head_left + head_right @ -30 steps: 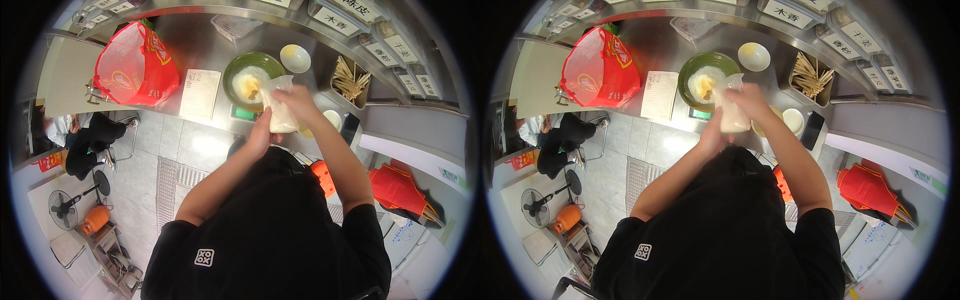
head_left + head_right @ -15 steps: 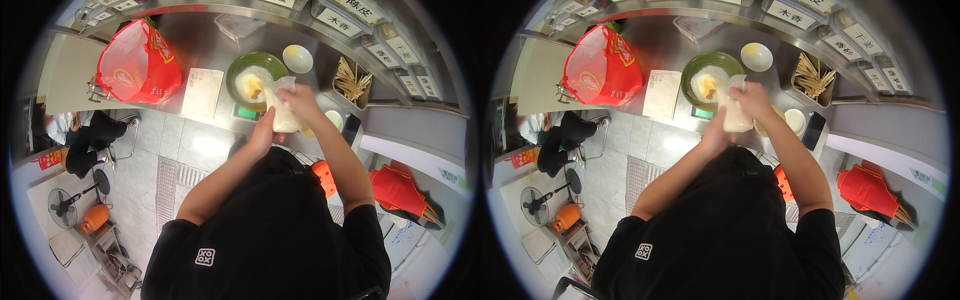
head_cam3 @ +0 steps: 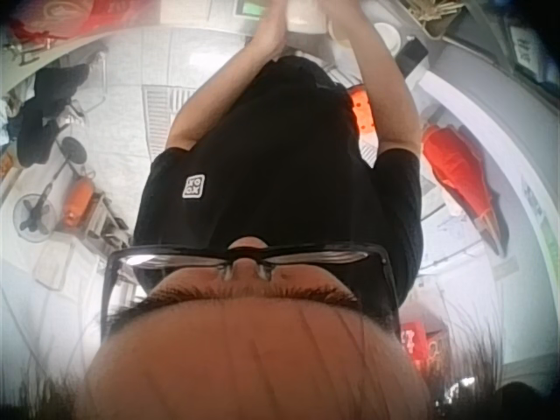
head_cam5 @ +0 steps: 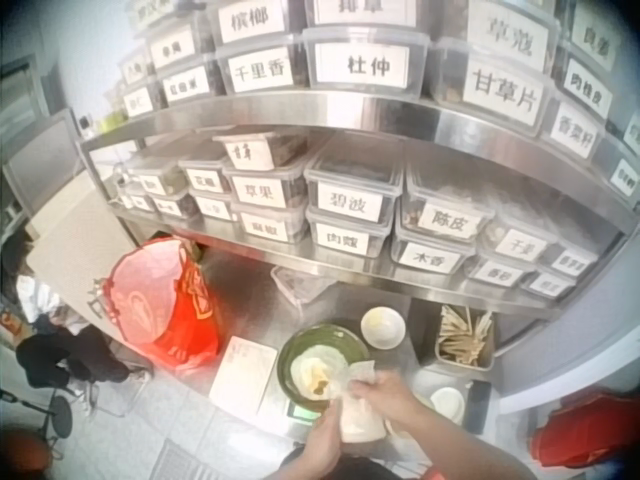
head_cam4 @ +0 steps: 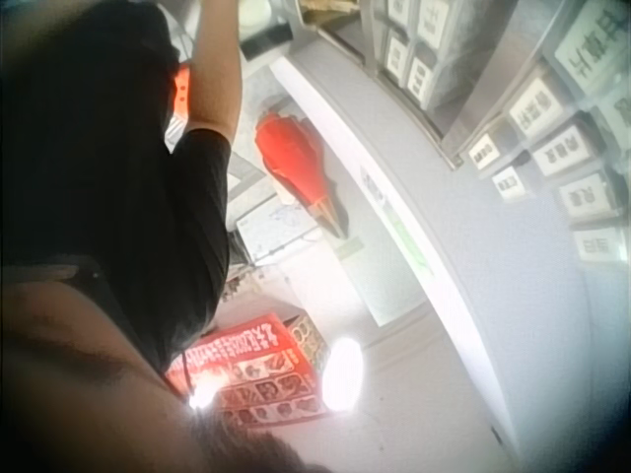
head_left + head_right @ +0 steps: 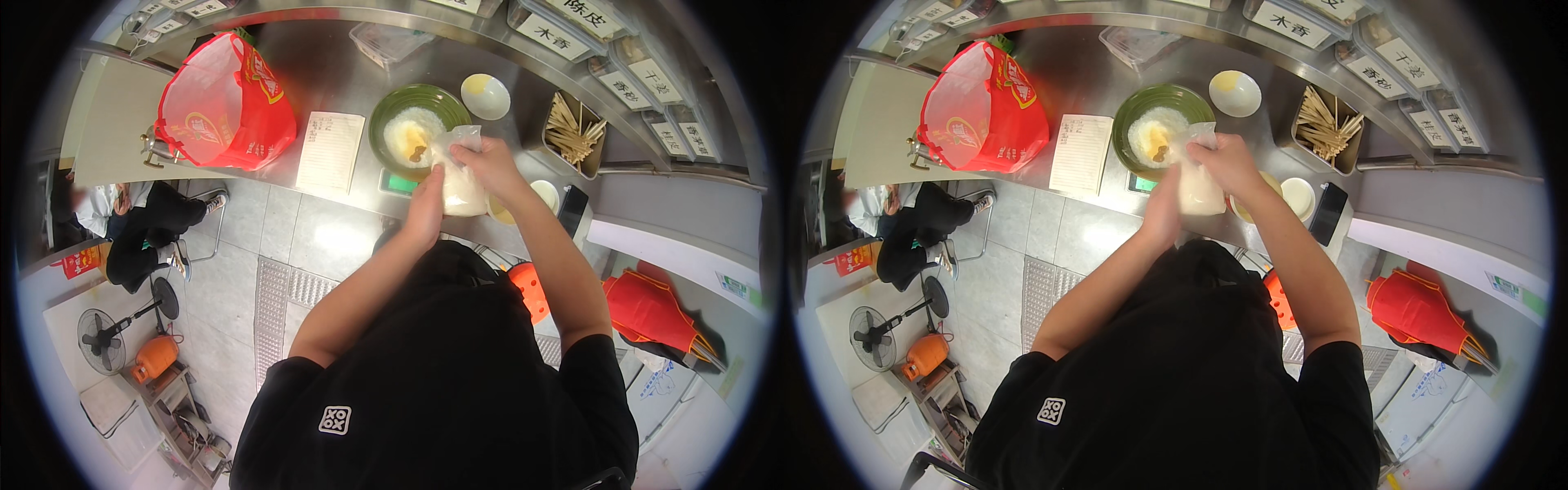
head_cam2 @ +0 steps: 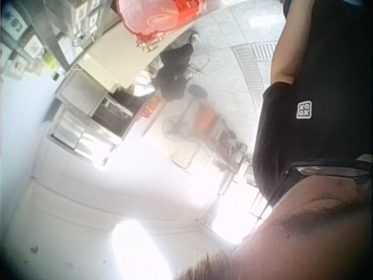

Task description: The person adds dried ingredients from a plastic bag into a bowl on a digital scale, then adds a white powder from a small container, and finally scoops a red powder from a larger container into the same bowl. The person uses a spoon to transfer the red powder.

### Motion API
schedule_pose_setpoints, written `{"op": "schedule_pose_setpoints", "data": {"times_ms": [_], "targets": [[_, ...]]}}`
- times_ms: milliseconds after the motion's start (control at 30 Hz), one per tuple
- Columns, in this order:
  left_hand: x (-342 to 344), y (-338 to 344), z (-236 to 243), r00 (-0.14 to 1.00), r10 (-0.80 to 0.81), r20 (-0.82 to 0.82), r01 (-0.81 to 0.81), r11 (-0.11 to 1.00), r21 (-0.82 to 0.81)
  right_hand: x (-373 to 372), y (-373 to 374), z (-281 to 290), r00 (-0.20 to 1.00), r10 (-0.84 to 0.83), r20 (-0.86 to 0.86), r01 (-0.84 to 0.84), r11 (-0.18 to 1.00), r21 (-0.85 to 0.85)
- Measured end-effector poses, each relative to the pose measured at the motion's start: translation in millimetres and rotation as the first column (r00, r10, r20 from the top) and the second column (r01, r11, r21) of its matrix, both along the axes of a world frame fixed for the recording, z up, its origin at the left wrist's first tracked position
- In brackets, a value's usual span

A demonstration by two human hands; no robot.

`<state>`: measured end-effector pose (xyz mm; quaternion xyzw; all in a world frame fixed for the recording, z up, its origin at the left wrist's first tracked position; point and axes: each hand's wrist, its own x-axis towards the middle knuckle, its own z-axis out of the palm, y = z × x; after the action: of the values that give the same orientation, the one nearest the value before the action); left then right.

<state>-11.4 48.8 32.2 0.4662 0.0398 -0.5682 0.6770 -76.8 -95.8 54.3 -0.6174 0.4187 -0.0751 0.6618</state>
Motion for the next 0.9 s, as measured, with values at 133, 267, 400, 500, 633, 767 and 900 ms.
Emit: {"op": "schedule_pose_setpoints", "data": {"times_ms": [133, 267, 400, 500, 633, 767, 900], "targets": [[-1, -1, 8, 1.000, 0.014, 0.004, -0.014, 0.999, -0.050, 0, 0, 7, 1.000, -0.016, 0.017, 0.016, 1.000, -0.005], [-1, -2, 7, 0.999, 0.021, -0.033, -0.023, 0.998, -0.066, 3, 2, 9, 0.998, -0.059, -0.006, 0.059, 0.996, -0.066], [0, -3, 4, 0.998, 0.023, -0.054, -0.026, 0.998, -0.056, 5, 5, 9, 0.999, -0.032, -0.008, 0.031, 0.995, -0.096], [1, -4, 6, 0.998, -0.002, -0.057, 0.001, 0.999, -0.034, 5, 5, 8, 0.994, 0.051, -0.093, -0.060, 0.993, -0.104], [1, -3, 6, 0.998, -0.026, -0.066, 0.025, 1.000, -0.015, 7, 5, 3, 0.999, 0.039, -0.027, -0.041, 0.995, -0.088], [-2, -2, -5, 0.993, -0.018, -0.114, 0.012, 0.999, -0.053, 8, 0, -2, 0.993, 0.026, -0.117, -0.037, 0.995, -0.098], [-3, -2, -18, 0.997, -0.013, -0.081, 0.006, 0.996, -0.092, 10, -2, -3, 0.987, 0.007, -0.160, -0.009, 1.000, -0.010]]}}
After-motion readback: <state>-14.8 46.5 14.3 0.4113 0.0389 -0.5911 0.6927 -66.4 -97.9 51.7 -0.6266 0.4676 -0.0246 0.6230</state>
